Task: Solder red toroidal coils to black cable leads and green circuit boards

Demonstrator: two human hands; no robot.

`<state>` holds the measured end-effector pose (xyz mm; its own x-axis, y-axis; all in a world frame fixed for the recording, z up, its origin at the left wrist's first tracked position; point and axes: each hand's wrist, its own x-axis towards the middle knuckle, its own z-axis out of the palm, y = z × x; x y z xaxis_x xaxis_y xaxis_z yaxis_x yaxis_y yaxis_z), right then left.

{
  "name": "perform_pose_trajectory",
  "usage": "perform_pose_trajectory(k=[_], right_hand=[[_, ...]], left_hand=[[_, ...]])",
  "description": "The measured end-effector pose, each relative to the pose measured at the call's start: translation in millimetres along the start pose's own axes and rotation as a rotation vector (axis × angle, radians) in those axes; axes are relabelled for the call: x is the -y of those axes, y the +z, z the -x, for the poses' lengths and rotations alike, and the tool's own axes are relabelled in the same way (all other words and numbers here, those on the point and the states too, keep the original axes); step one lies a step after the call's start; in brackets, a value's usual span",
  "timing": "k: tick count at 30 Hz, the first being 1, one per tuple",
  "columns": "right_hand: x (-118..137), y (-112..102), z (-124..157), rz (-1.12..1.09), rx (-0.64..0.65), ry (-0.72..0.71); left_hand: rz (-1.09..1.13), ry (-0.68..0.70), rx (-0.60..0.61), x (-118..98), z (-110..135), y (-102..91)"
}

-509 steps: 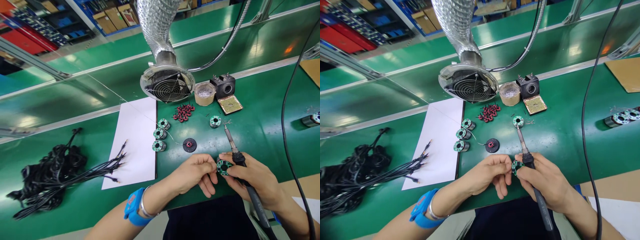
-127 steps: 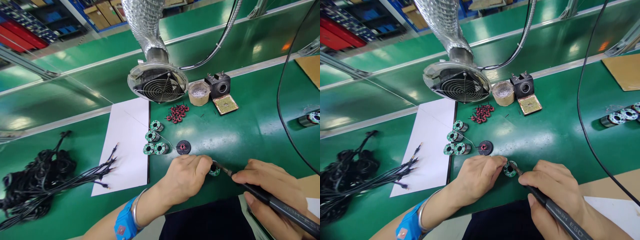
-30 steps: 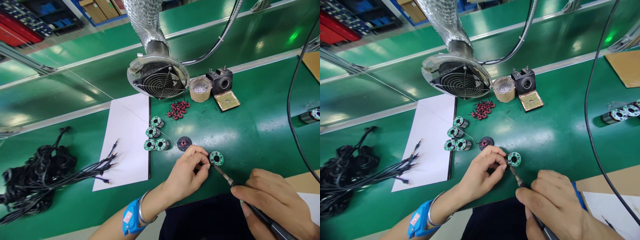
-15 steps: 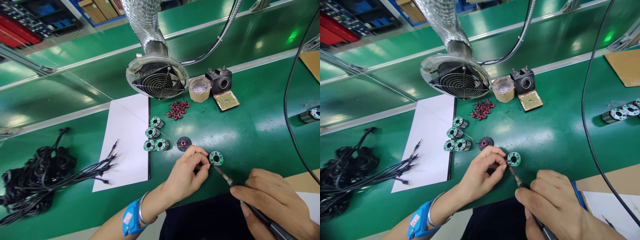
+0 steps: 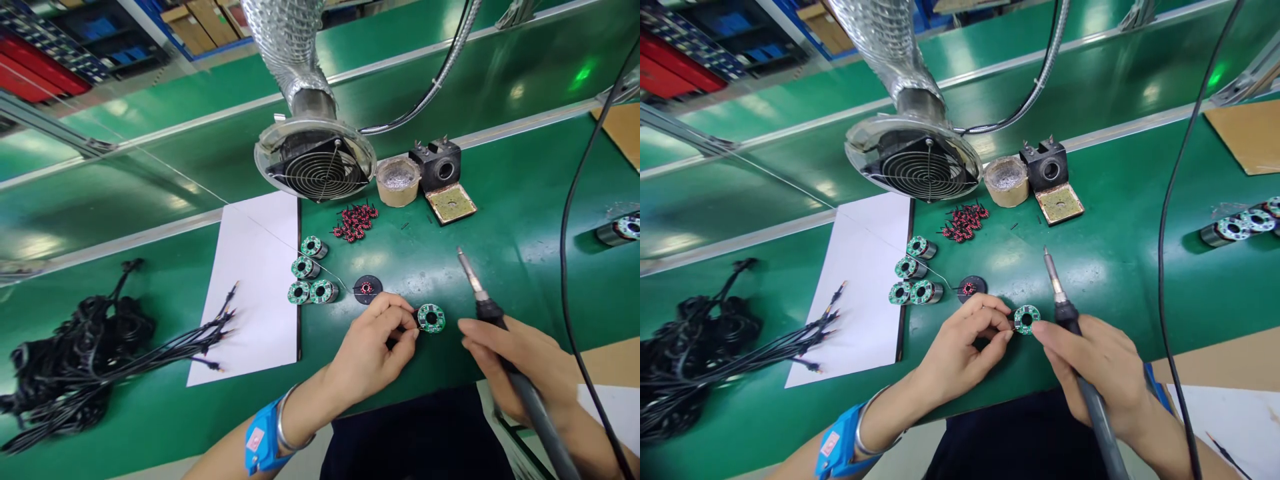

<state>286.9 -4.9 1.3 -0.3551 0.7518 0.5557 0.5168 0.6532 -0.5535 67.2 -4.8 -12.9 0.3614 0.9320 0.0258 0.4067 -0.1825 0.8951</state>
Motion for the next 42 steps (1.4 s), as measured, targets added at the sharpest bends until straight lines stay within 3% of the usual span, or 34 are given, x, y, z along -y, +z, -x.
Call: perform_pose_trajectory(k=[6,9,12,16,18,24,29,32,34,38,42], right_hand=[[-17.1,32.1,9.7,-0.093,0.141,0.074],[-19.3,35.1,12.1,-0.113,0.155,0.098],[-20.5,35.7,13.2,-0.112,0.154,0.090],[-20.8,37.5,13.7,-0.082,0.140,0.081],[-18.4,37.5,12.4,-0.058,0.119,0.089],[-3.7,35.3,-1.0,-0.093,0.078,0.151],[-0.5,42.1,-5.6,-0.096,0.038,0.147],[0.5,33.2,-3.5,-0.081,0.027,0.131],[2.9,17.7,-0.5,-0.067,0.031,0.119],[11.7,-18.2,7.5,-0.036,0.145,0.080],[22.8,-31.5,11.3,-0.043,0.144,0.042]], left_hand=[[0.252,-0.210,-0.051,4.9,9.8,1.4],[0.347,-0.206,-0.142,7.8,10.3,4.2],[0.230,-0.016,-0.201,8.3,6.4,6.0],[-0.234,0.408,-0.090,8.5,2.1,4.4],[-0.416,0.491,-0.068,8.3,1.7,3.4],[-0.432,0.347,-0.209,4.7,2.4,6.6],[-0.248,0.257,-0.179,5.1,3.9,9.0],[-0.161,0.188,-0.163,5.5,5.1,9.2],[-0.224,0.179,-0.184,4.6,5.6,9.5],[-0.395,0.242,-0.210,1.9,5.2,10.6],[-0.424,0.268,-0.201,1.3,4.5,11.2]])
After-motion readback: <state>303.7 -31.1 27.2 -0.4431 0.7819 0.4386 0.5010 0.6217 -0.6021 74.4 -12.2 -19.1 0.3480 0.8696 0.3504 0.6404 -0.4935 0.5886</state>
